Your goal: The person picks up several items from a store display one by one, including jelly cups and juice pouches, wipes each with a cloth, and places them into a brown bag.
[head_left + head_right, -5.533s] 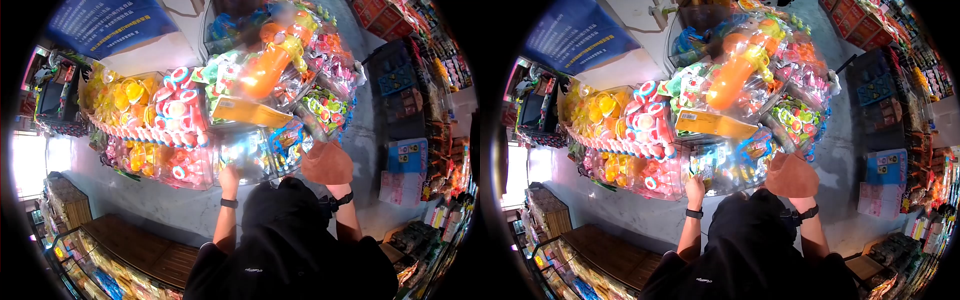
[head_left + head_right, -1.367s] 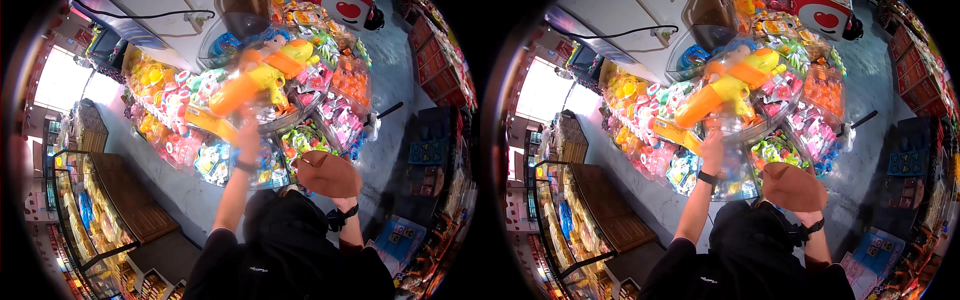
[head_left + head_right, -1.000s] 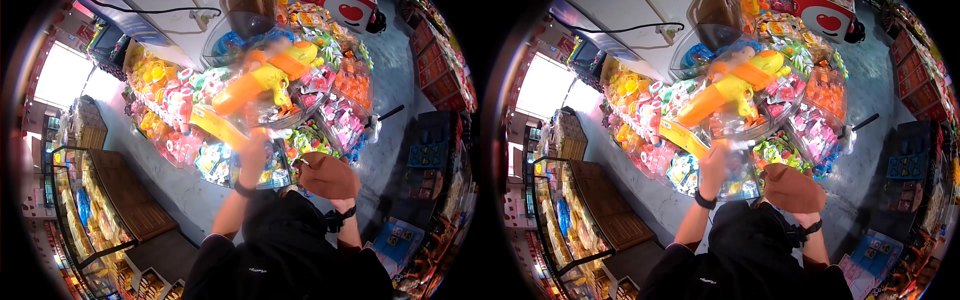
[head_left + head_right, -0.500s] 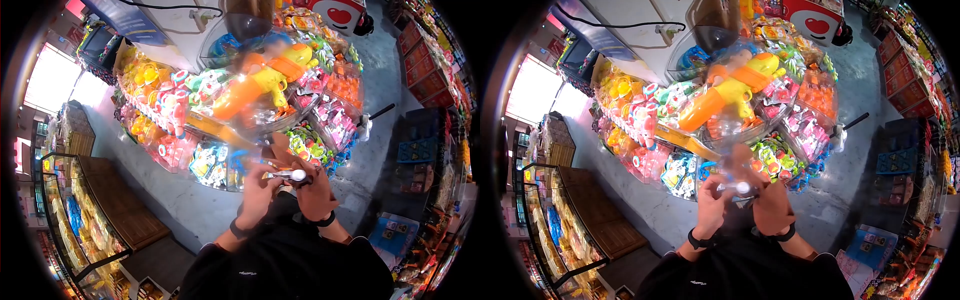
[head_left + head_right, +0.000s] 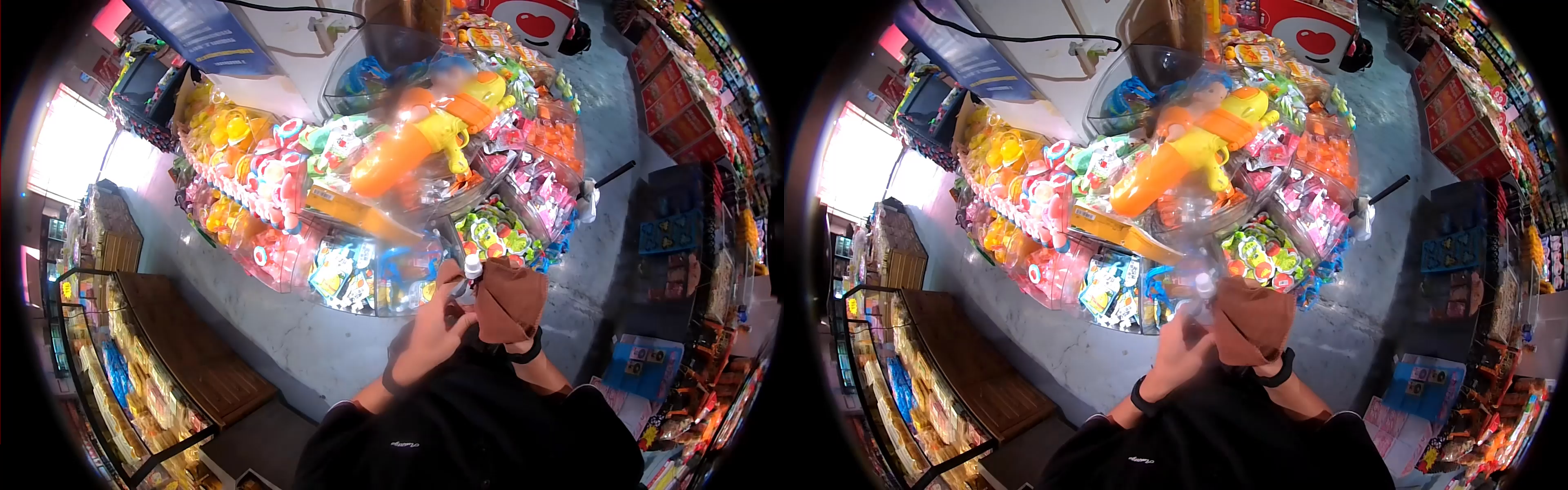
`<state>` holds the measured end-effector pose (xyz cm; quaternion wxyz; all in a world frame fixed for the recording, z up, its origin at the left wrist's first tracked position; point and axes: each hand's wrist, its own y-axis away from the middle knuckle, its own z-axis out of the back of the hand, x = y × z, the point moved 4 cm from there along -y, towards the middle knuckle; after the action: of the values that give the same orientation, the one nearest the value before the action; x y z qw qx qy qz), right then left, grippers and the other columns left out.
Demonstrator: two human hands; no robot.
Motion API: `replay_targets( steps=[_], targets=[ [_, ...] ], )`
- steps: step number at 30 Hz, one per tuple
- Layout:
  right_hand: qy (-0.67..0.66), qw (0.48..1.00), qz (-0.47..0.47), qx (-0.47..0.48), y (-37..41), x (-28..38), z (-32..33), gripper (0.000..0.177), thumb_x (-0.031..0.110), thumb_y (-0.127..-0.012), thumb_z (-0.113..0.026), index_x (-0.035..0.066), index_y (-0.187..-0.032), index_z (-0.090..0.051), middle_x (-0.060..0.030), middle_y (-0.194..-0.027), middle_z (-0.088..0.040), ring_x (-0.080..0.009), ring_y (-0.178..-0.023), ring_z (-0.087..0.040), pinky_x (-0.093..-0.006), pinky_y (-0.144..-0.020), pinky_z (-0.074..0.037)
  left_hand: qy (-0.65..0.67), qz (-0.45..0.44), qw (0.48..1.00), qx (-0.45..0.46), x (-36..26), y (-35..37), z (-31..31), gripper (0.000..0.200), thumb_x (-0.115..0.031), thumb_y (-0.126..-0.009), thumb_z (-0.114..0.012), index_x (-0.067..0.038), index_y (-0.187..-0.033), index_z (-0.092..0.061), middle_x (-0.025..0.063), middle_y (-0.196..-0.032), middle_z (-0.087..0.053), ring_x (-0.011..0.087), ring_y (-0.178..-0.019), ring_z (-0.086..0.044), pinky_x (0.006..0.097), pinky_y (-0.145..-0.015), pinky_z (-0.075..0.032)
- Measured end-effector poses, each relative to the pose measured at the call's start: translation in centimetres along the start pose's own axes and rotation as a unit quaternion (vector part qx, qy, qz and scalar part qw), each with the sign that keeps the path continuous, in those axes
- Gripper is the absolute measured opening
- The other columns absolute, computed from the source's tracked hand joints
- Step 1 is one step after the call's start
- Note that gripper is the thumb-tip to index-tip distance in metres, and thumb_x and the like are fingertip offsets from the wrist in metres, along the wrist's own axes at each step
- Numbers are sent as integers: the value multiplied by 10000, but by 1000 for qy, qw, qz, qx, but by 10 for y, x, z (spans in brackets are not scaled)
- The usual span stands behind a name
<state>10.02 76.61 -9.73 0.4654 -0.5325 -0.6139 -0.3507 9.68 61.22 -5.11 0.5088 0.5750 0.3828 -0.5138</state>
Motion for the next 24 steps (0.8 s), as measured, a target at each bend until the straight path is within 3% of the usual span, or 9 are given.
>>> replay_targets(
  steps=[5,8,11,13,17,20,22,23,24],
  targets=[
    [9,992,-123,6,1,-1,-11,564,193,-878,-596,52,-1376,-372,-86,-1306,-477,-187,-1175,-473,-319,-1008,-370,176,-37,980,-79,12,9,13,480,11,-790,-687,24,-1208,-452,111,-981,-632,173,-864,-637,291,-770,-514],
    [-87,982,-169,9,-4,0,-26,484,133,-882,-571,22,-1327,-415,-102,-1195,-553,-175,-1042,-559,-305,-906,-454,234,-44,964,-119,13,11,21,476,44,-773,-673,24,-1196,-457,91,-998,-617,167,-896,-619,287,-789,-505],
    [113,986,-121,-12,-6,19,-40,488,113,-826,-635,7,-1275,-477,-97,-1152,-582,-152,-1008,-569,-277,-872,-451,270,-26,957,-105,10,15,22,518,80,-740,-657,31,-1213,-451,61,-1073,-588,141,-948,-582,273,-825,-479],
    [122,986,-100,-52,-5,24,-39,404,95,-808,-636,5,-1194,-557,-69,-1026,-619,-119,-916,-583,-251,-801,-461,247,3,964,-97,18,18,22,533,80,-737,-659,34,-1222,-442,67,-1077,-586,147,-961,-579,285,-835,-481],
    [335,936,23,-102,-10,58,-50,225,68,-802,-625,-13,-1011,-644,-64,-904,-651,-109,-788,-609,-233,-716,-472,233,-79,966,-81,15,18,17,528,71,-736,-688,29,-1202,-443,94,-1118,-557,180,-996,-581,319,-865,-487],
    [23,978,-33,-205,-11,43,-39,199,40,-769,-642,-18,-959,-620,-88,-898,-658,-126,-748,-617,-242,-691,-475,271,-72,957,-73,25,20,20,519,60,-760,-696,5,-1206,-436,114,-1167,-519,220,-1065,-567,350,-931,-466],
    [280,947,-97,-122,-18,65,-44,202,33,-821,-564,-20,-1014,-589,-91,-976,-622,-154,-880,-587,-263,-789,-455,363,-85,919,-126,39,22,20,540,60,-747,-709,-11,-1211,-443,115,-1167,-517,220,-1088,-557,350,-948,-453],
    [399,907,-113,-75,-21,76,-47,207,29,-846,-525,-21,-1042,-573,-92,-1015,-604,-168,-946,-572,-274,-839,-445,342,-137,924,-98,32,21,19,538,60,-745,-706,-19,-1210,-449,120,-1155,-531,224,-1091,-558,350,-941,-452],
    [444,894,-60,-31,-17,67,-50,234,62,-865,-513,-13,-1081,-562,-97,-1070,-589,-176,-993,-559,-283,-868,-437,320,-189,926,-69,20,16,19,536,60,-743,-704,-26,-1210,-455,125,-1144,-545,228,-1093,-560,350,-934,-451]
  ],
)
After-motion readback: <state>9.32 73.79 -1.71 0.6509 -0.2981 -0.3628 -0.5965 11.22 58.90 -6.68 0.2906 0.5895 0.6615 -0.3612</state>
